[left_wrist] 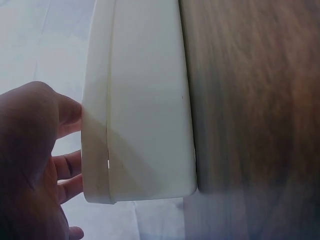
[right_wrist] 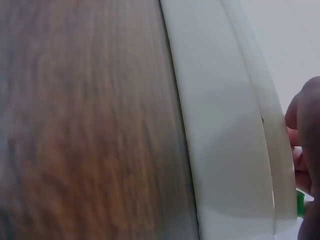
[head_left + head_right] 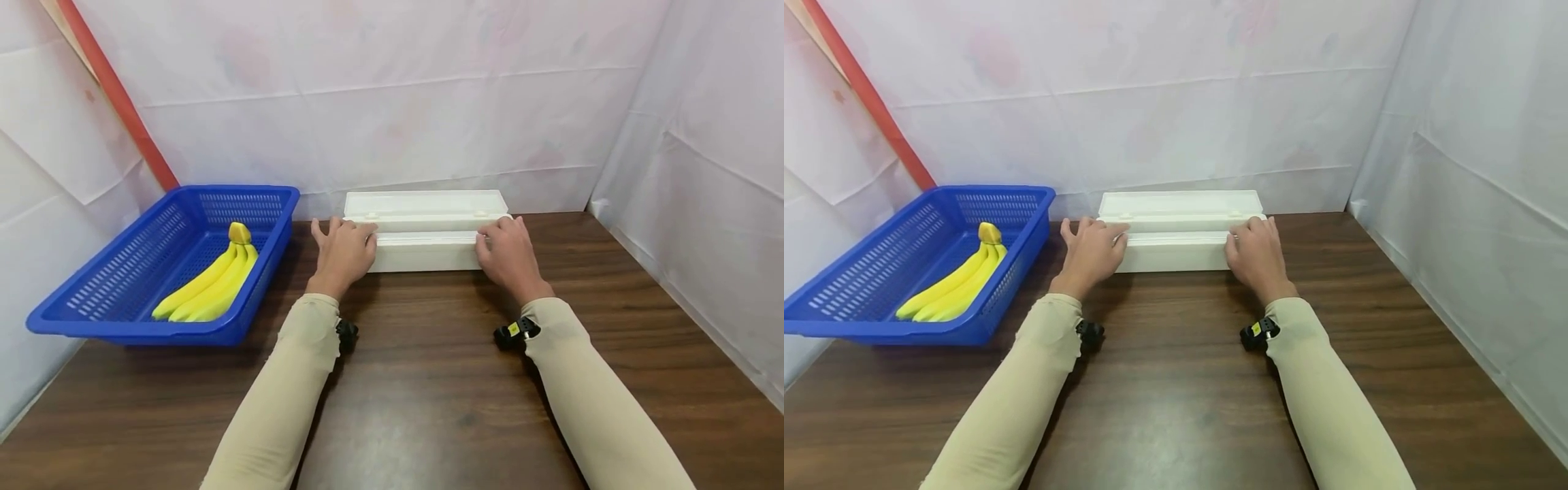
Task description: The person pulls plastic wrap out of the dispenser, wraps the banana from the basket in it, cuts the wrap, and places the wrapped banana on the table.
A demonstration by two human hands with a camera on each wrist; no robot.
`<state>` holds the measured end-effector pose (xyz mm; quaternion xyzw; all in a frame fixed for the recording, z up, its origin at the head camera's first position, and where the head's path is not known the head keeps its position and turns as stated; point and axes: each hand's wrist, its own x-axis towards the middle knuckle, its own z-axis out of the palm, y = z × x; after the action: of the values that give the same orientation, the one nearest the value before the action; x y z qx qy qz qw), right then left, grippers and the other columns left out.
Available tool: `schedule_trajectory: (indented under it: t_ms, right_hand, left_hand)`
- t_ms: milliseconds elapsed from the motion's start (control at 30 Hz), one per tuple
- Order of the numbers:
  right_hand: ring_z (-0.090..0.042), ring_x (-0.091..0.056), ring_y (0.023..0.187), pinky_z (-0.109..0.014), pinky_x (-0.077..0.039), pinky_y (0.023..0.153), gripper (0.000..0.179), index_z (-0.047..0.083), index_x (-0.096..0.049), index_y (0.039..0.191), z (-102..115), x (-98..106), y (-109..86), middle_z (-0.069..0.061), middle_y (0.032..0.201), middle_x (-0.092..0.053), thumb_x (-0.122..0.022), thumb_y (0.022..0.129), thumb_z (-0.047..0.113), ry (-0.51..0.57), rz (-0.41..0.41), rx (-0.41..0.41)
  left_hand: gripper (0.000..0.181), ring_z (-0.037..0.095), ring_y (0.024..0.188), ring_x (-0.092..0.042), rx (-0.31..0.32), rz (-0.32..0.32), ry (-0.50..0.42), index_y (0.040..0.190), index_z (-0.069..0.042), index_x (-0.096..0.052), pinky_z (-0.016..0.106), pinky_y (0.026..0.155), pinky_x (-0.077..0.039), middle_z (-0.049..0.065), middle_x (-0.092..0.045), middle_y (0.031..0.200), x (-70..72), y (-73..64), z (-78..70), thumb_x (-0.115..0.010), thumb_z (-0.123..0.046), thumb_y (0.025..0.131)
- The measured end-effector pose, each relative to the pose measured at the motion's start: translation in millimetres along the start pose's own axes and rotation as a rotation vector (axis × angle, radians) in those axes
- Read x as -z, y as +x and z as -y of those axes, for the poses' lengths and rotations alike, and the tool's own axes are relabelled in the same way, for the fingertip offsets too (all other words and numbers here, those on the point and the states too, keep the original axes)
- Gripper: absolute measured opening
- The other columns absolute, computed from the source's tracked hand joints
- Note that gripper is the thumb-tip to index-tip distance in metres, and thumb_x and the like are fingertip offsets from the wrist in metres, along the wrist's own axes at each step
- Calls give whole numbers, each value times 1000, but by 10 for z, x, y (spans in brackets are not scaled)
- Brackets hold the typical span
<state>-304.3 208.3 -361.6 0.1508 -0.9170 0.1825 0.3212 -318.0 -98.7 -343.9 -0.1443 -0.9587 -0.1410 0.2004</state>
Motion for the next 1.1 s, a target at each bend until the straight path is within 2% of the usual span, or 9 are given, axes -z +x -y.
schedule_trajectory:
  t_ms: [233,433,500,633,733,867,1100]
  right_hand:
    - [-40,-56,102,-55,-31,111,27,-5,-75,99,62,25,23,-22,96,-61,-55,93,13,19,33,-113]
    - [-38,-55,92,-56,-39,97,26,-4,-75,96,81,20,35,-20,91,-60,-56,93,13,7,12,-120]
    - [-39,-55,91,-57,-40,95,26,-4,-75,96,83,18,35,-20,92,-60,-57,94,14,0,14,-124]
    - [-39,-55,94,-57,-42,90,26,-3,-75,101,88,22,18,-19,96,-60,-57,97,16,-14,40,-145]
    - [-39,-54,96,-57,-43,86,25,-2,-74,100,91,23,6,-19,98,-59,-57,99,17,-34,37,-129]
    - [-40,-52,95,-58,-43,80,25,-1,-73,94,94,19,9,-19,99,-57,-58,99,17,-90,-11,-76]
    - [-39,-45,90,-54,-35,75,24,0,-73,93,100,23,34,-17,95,-50,-58,99,19,-145,-81,-52]
  left_hand:
    - [29,35,121,-49,10,-4,-71,119,-20,-75,73,110,-4,8,-71,112,-3,14,2,-53,-26,102]
    - [27,34,114,-55,14,-15,-148,108,-17,-78,72,111,-4,4,-73,109,-10,30,-19,-52,-21,102]
    - [27,33,112,-55,13,-22,-165,101,-16,-78,71,111,-4,3,-73,105,-15,29,-22,-51,-21,102]
    - [25,33,110,-57,10,-64,-168,99,-15,-79,70,112,-9,2,-74,99,-33,15,-13,-55,-21,101]
    - [22,32,106,-58,-2,-122,-162,99,-15,-80,67,111,-15,3,-75,94,-53,9,3,-59,-20,100]
    - [19,31,102,-59,-19,-184,-157,97,-16,-81,63,109,-23,3,-75,88,-74,22,21,-63,-20,98]
    - [18,30,103,-61,-13,-205,-129,106,-16,-81,56,102,-34,4,-76,96,-63,39,49,-67,-20,96]
